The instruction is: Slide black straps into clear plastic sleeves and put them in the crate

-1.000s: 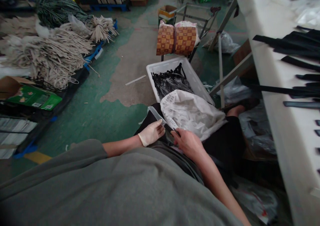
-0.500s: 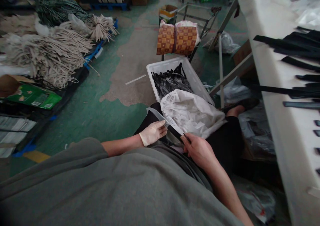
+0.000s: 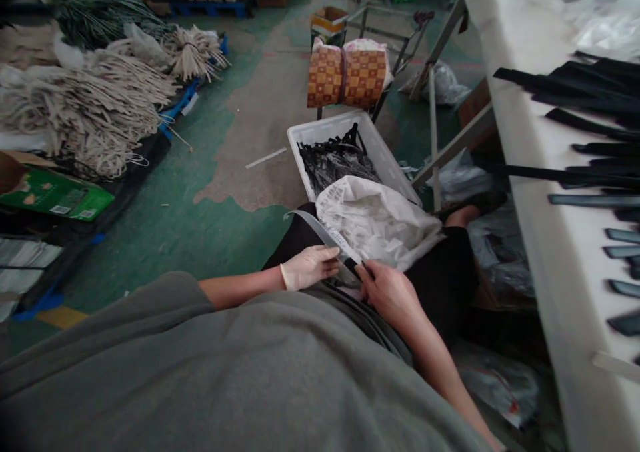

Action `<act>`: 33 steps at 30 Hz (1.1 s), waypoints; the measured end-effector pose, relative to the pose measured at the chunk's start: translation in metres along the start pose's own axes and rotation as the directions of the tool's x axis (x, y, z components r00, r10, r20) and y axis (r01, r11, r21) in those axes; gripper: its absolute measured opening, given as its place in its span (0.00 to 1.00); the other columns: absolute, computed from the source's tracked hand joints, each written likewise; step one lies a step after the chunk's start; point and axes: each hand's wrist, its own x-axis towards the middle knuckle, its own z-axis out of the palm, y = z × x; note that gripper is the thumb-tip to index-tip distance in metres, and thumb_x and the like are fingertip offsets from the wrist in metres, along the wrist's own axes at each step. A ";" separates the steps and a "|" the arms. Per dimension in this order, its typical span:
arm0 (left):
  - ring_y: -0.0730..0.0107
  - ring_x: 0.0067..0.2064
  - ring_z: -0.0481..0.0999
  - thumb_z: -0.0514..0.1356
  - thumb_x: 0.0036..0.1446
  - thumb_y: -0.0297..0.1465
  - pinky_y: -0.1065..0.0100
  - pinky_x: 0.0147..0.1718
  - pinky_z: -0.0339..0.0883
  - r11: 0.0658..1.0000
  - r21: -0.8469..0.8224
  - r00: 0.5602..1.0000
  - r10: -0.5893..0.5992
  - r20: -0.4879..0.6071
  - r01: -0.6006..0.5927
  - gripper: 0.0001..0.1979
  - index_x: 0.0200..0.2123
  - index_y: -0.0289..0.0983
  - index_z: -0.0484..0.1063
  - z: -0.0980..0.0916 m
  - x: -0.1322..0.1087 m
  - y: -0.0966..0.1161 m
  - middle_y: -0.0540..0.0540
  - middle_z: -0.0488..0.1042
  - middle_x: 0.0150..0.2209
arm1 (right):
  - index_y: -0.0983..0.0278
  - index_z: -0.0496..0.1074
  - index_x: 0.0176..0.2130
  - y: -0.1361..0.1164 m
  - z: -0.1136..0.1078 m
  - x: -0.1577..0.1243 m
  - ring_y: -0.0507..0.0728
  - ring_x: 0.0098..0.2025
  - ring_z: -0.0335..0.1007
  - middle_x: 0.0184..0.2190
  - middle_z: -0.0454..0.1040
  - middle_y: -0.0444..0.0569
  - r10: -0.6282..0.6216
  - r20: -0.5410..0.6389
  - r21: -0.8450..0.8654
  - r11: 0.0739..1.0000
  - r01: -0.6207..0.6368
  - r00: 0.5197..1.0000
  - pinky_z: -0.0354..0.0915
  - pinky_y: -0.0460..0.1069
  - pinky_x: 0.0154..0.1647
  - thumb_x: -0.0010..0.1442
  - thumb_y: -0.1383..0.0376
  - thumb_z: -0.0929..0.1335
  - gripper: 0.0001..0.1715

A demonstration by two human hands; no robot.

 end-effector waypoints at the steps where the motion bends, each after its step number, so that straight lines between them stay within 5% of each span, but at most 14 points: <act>1: 0.74 0.28 0.76 0.71 0.46 0.27 0.71 0.31 0.67 0.999 0.035 0.999 -0.023 0.024 0.022 0.10 0.31 0.33 0.73 0.003 0.000 -0.003 0.49 0.76 0.27 | 0.60 0.65 0.24 -0.006 0.002 0.005 0.54 0.20 0.69 0.18 0.72 0.45 -0.005 -0.027 -0.017 1.000 0.005 1.000 0.61 0.48 0.26 0.65 0.54 0.59 0.22; 5: 0.76 0.26 0.75 0.69 0.50 0.26 0.72 0.30 0.68 0.999 0.041 1.000 -0.002 -0.005 0.003 0.07 0.30 0.34 0.72 0.007 -0.002 0.007 0.50 0.76 0.26 | 0.62 0.73 0.35 -0.009 0.004 0.008 0.53 0.19 0.68 0.22 0.76 0.46 -0.031 -0.108 0.245 0.968 0.057 0.994 0.64 0.48 0.24 0.66 0.52 0.60 0.21; 8: 0.77 0.24 0.74 0.65 0.56 0.27 0.73 0.29 0.69 0.999 -0.013 0.998 -0.051 -0.046 0.051 0.05 0.29 0.34 0.71 0.005 -0.008 0.029 0.51 0.74 0.23 | 0.61 0.72 0.49 0.015 0.001 -0.009 0.50 0.20 0.67 0.37 0.80 0.49 -0.045 -0.249 0.563 0.806 0.182 0.968 0.67 0.48 0.24 0.65 0.51 0.62 0.22; 10: 0.77 0.22 0.73 0.61 0.59 0.27 0.73 0.27 0.70 0.995 -0.036 0.994 -0.097 -0.047 0.095 0.07 0.28 0.34 0.70 0.006 -0.015 0.041 0.50 0.73 0.22 | 0.60 0.73 0.51 0.032 0.000 -0.019 0.48 0.19 0.64 0.44 0.79 0.50 0.003 -0.416 0.613 0.739 0.278 0.909 0.68 0.48 0.23 0.65 0.52 0.64 0.21; 12: 0.77 0.21 0.73 0.59 0.61 0.27 0.73 0.26 0.71 0.993 -0.040 0.993 -0.115 -0.031 0.114 0.09 0.27 0.33 0.70 0.008 -0.022 0.048 0.50 0.73 0.21 | 0.59 0.74 0.50 0.041 0.002 -0.025 0.47 0.18 0.63 0.44 0.80 0.50 0.014 -0.570 0.533 0.767 0.356 0.822 0.68 0.47 0.23 0.64 0.56 0.65 0.17; 14: 0.77 0.21 0.73 0.59 0.62 0.27 0.73 0.26 0.71 0.992 -0.041 0.992 -0.122 -0.014 0.121 0.10 0.26 0.33 0.70 0.011 -0.028 0.051 0.50 0.73 0.21 | 0.58 0.76 0.49 0.040 0.005 -0.028 0.50 0.24 0.70 0.45 0.80 0.50 -0.111 -0.664 0.349 0.829 0.437 0.739 0.71 0.48 0.27 0.62 0.60 0.68 0.16; 17: 0.77 0.22 0.73 0.59 0.61 0.27 0.72 0.27 0.71 0.990 -0.042 0.990 -0.138 -0.004 0.138 0.10 0.27 0.32 0.70 0.013 -0.032 0.051 0.50 0.73 0.22 | 0.57 0.78 0.47 0.024 0.006 -0.036 0.57 0.41 0.77 0.47 0.79 0.51 -0.417 -0.652 0.047 0.811 0.583 0.633 0.73 0.50 0.39 0.58 0.65 0.71 0.16; 19: 0.76 0.23 0.74 0.60 0.61 0.27 0.72 0.28 0.71 0.989 -0.028 0.990 -0.143 -0.010 0.143 0.09 0.27 0.32 0.71 0.013 -0.032 0.049 0.49 0.73 0.22 | 0.57 0.80 0.44 0.012 0.004 -0.042 0.58 0.43 0.78 0.46 0.80 0.52 -0.512 -0.610 -0.047 0.785 0.618 0.604 0.73 0.51 0.42 0.58 0.65 0.71 0.12; 23: 0.75 0.25 0.75 0.63 0.58 0.28 0.72 0.30 0.69 0.986 0.038 0.986 -0.166 0.020 0.165 0.05 0.30 0.33 0.73 0.014 -0.031 0.035 0.49 0.75 0.24 | 0.57 0.80 0.40 -0.001 0.003 -0.032 0.60 0.47 0.77 0.50 0.78 0.53 -0.497 -0.527 -0.022 0.819 0.573 0.689 0.72 0.54 0.49 0.60 0.62 0.69 0.10; 26: 0.74 0.28 0.76 0.65 0.56 0.30 0.71 0.34 0.68 0.974 0.092 0.957 -0.220 0.187 0.206 0.05 0.35 0.33 0.75 0.017 -0.030 0.021 0.46 0.78 0.29 | 0.57 0.79 0.40 -0.005 0.011 -0.006 0.61 0.51 0.75 0.50 0.78 0.51 -0.462 -0.495 0.094 0.814 0.574 0.736 0.68 0.56 0.54 0.61 0.61 0.67 0.11; 30: 0.64 0.39 0.80 0.61 0.60 0.35 0.65 0.42 0.69 0.941 0.094 0.879 -0.337 0.337 0.324 0.13 0.43 0.32 0.75 0.012 -0.023 0.015 0.39 0.80 0.39 | 0.59 0.78 0.38 -0.002 0.012 0.006 0.58 0.34 0.77 0.36 0.81 0.49 -0.275 -0.530 0.263 0.846 0.464 0.802 0.72 0.52 0.38 0.61 0.59 0.66 0.11; 33: 0.60 0.39 0.81 0.55 0.64 0.41 0.61 0.41 0.71 0.961 -0.069 0.947 -0.249 0.202 0.268 0.18 0.43 0.31 0.74 -0.007 -0.008 0.033 0.38 0.80 0.37 | 0.59 0.78 0.35 0.011 -0.005 -0.018 0.55 0.24 0.71 0.31 0.80 0.48 -0.165 -0.546 0.387 0.820 0.422 0.821 0.68 0.50 0.27 0.60 0.58 0.68 0.10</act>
